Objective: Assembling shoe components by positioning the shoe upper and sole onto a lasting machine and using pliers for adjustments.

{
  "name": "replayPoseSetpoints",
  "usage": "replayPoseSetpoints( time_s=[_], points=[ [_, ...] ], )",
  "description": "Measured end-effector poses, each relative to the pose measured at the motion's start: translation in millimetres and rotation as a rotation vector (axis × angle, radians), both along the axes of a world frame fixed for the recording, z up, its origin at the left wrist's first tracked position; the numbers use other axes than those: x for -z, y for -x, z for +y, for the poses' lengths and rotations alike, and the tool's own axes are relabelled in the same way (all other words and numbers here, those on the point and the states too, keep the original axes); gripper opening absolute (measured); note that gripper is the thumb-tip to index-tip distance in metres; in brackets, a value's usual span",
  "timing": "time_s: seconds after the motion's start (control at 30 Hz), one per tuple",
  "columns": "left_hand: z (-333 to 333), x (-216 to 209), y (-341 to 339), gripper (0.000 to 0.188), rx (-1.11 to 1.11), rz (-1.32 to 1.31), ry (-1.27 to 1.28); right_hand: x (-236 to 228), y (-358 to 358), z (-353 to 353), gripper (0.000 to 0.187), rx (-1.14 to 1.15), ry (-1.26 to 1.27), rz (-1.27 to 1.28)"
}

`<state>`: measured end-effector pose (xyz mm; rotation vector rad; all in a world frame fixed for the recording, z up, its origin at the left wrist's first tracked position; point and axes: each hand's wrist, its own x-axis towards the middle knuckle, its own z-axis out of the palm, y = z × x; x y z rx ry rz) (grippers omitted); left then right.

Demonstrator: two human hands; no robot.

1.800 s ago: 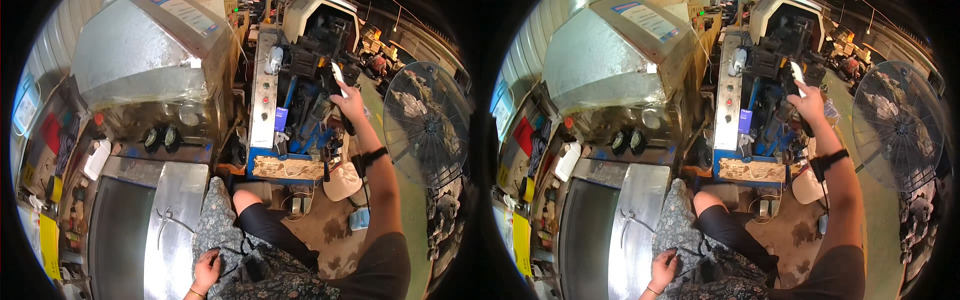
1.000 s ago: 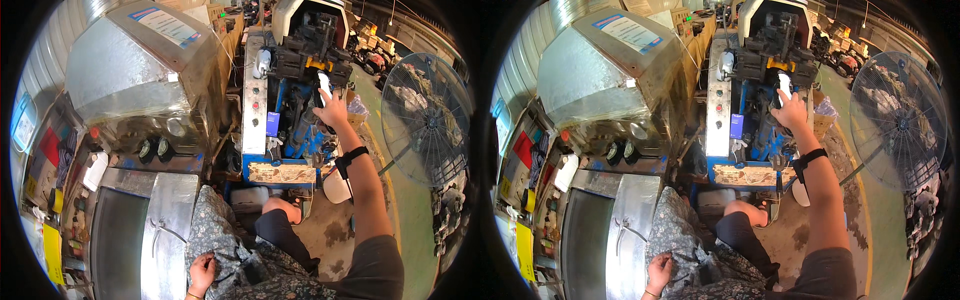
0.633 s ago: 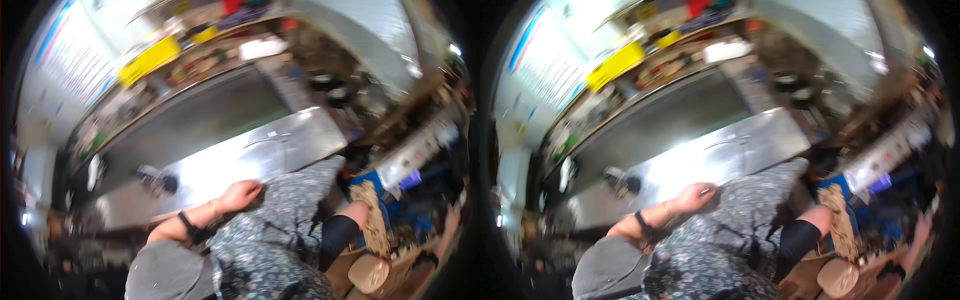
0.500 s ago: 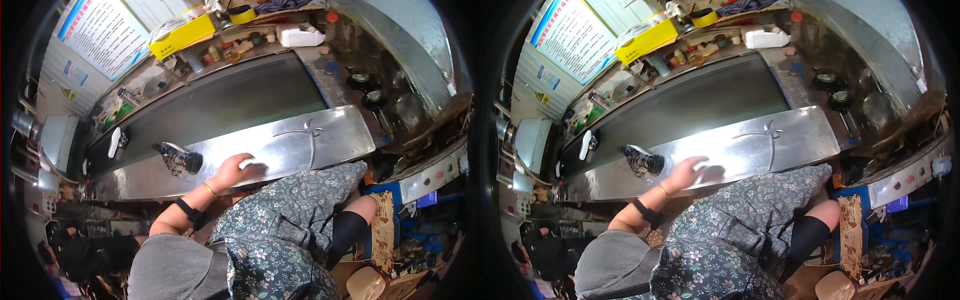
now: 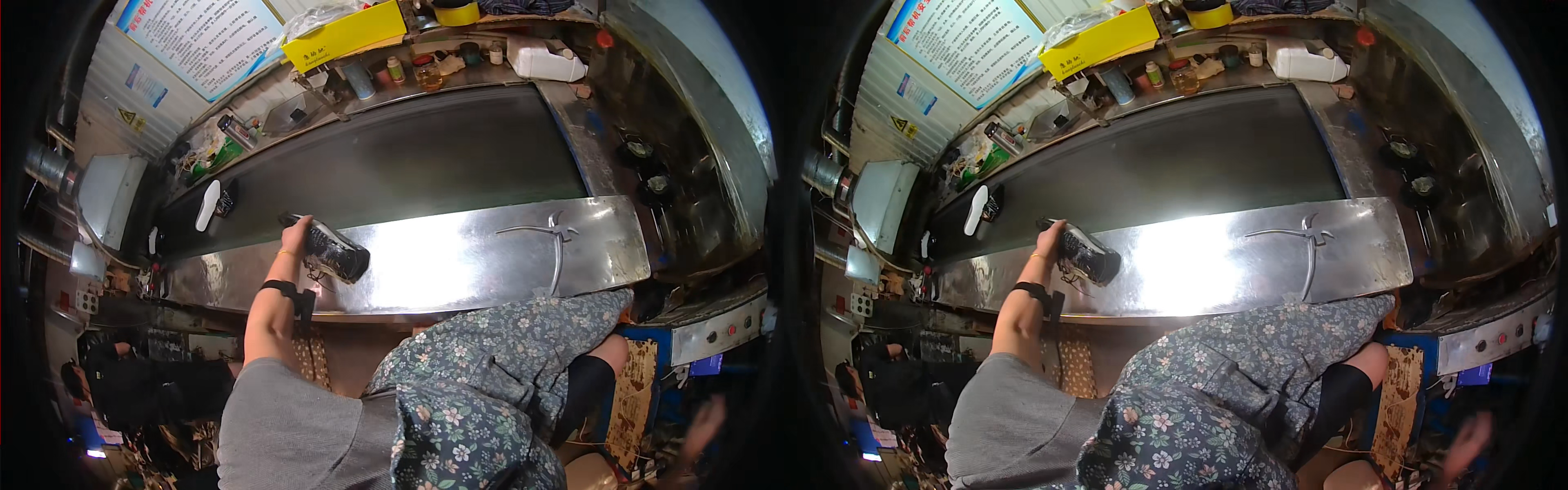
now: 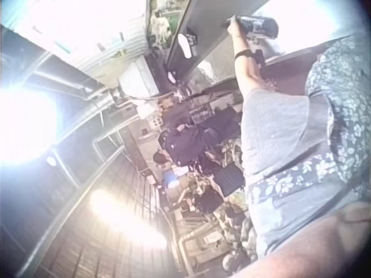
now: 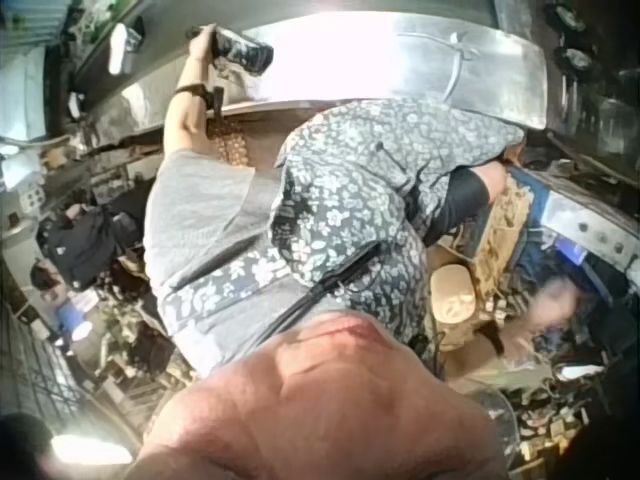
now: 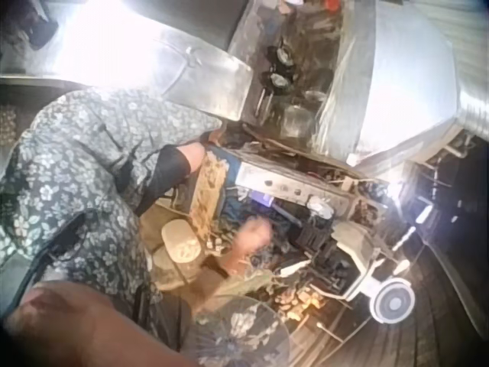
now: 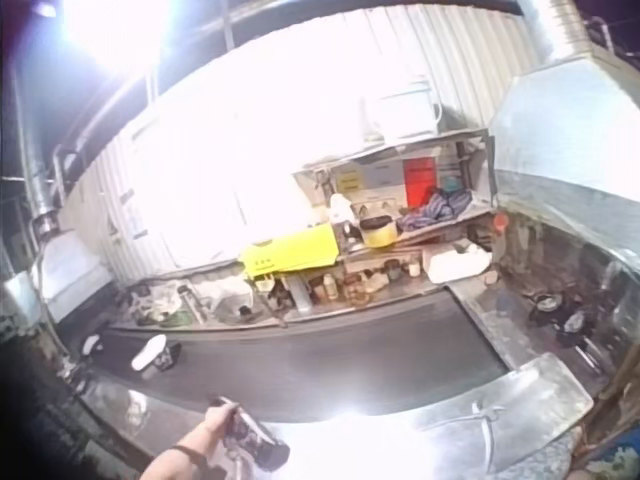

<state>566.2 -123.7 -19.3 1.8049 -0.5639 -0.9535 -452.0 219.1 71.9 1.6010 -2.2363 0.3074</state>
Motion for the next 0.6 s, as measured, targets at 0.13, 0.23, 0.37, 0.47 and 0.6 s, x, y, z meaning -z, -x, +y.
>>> replayPoseSetpoints(
  time_s=[0.13, 0.23, 0.37, 0.47, 0.6],
  points=[
    [-22.2, -26.7, 95.4, 0.040, 0.139, -0.256, -0.019, 88.2, -184.3, -79.5, 0.029, 0.139, -0.081, -0.873],
    [-22.2, -75.8, 225.6, 0.034, 0.252, -0.004, 0.281, 79.0, -311.6, -151.4, 0.020, -0.287, -0.037, -1.039],
    [18.6, -125.1, 387.1, 0.042, 0.555, 0.355, 0.706, 20.6, -403.6, -214.3, 0.043, -0.299, 0.022, -2.043],
    [58.1, -141.0, 424.8, 0.069, 1.025, 0.702, 0.716, -2.1, -379.4, -223.6, 0.037, -0.184, 0.560, -2.162],
    [47.2, -124.0, 432.1, 0.069, 1.288, 1.307, 0.317, 4.8, -317.4, -191.7, 0.041, -0.348, 0.861, -1.690]
  ],
)
